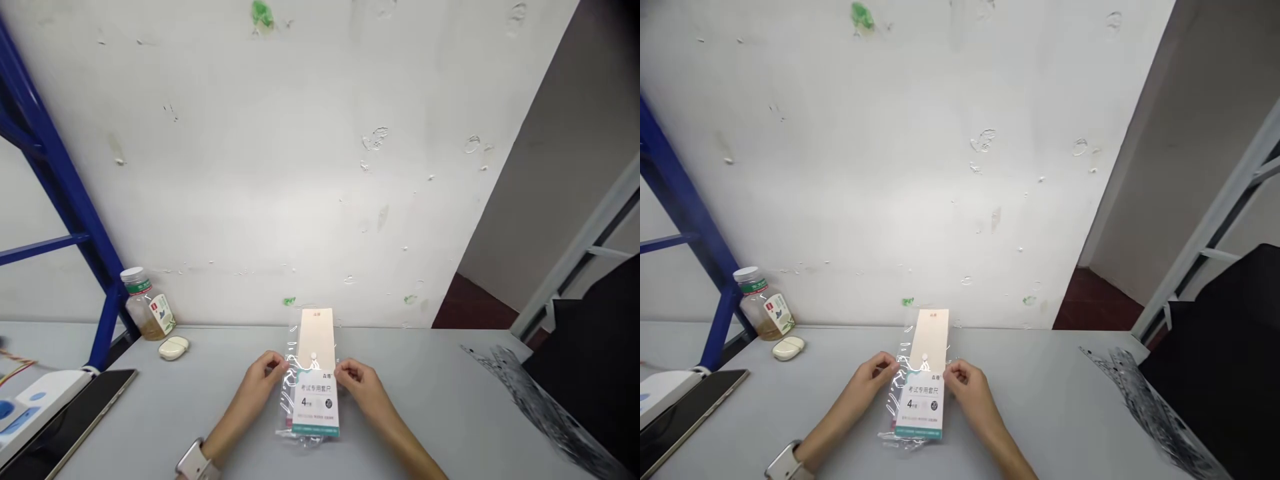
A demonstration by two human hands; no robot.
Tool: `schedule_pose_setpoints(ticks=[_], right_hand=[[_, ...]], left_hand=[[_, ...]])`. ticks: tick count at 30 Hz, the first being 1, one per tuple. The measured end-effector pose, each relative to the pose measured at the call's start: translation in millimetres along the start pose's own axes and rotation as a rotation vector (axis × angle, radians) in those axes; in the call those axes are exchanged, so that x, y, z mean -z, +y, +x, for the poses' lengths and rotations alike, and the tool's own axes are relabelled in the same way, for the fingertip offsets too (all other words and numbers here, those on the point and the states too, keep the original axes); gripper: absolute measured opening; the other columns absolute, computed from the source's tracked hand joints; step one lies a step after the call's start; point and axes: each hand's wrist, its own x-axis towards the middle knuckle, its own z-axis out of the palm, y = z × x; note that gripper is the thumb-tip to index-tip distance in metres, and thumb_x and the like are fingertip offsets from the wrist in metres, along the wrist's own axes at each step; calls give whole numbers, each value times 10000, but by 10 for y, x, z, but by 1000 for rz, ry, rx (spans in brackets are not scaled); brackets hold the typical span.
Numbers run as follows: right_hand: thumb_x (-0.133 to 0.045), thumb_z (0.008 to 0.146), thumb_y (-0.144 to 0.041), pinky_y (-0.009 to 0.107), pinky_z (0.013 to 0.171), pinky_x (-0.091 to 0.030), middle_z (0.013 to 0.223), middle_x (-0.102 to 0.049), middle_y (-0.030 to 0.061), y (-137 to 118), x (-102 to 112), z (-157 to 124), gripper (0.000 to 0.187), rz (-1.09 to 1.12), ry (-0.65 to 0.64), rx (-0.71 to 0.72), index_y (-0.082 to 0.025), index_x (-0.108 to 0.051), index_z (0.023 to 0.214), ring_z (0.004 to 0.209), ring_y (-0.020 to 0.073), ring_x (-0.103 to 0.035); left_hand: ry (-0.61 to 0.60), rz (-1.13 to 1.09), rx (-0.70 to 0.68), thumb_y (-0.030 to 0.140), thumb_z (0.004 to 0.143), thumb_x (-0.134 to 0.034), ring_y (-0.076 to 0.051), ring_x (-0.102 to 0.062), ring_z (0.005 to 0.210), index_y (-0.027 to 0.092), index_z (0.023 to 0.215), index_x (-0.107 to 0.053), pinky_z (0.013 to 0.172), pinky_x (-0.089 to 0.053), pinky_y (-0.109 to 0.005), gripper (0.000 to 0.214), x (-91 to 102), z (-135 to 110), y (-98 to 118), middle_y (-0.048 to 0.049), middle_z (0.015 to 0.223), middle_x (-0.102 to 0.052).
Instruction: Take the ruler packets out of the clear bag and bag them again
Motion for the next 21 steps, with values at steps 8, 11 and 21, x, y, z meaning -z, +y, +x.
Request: schedule_pose_setpoints(ticks=[8,11,21], right_hand=[[-608,803,-374,261,582,-406,675,-486,-75,88,20,-6,394,159,-146,-7,-254,-494,1160,605,141,-510],[-581,812,-347,282,626,-450,691,-468,-84,132,113,33,642,110,-93,18,-267,-293,1380,637,154,-549],[-484,827,-344,295,605,-462,717,-595,-18,270,758,65,415,-539,15,2,-274,-593,1221,660,194,-609]], left_hand=[[-92,-227,35,415,736,-631,-120,-577,603,247,1142,-525,576,-459,-275,452,18,16,-84,-29,1005,-608],[-62,-134,32,369,754,-564,-138,-602,628,217,1147,-564,562,-456,-270,421,92,42,-120,-52,1025,-639],[207,546,-12,305,838,-387,-279,-603,922,231,1011,-668,845,-455,-416,338,431,65,-251,-66,935,-668]])
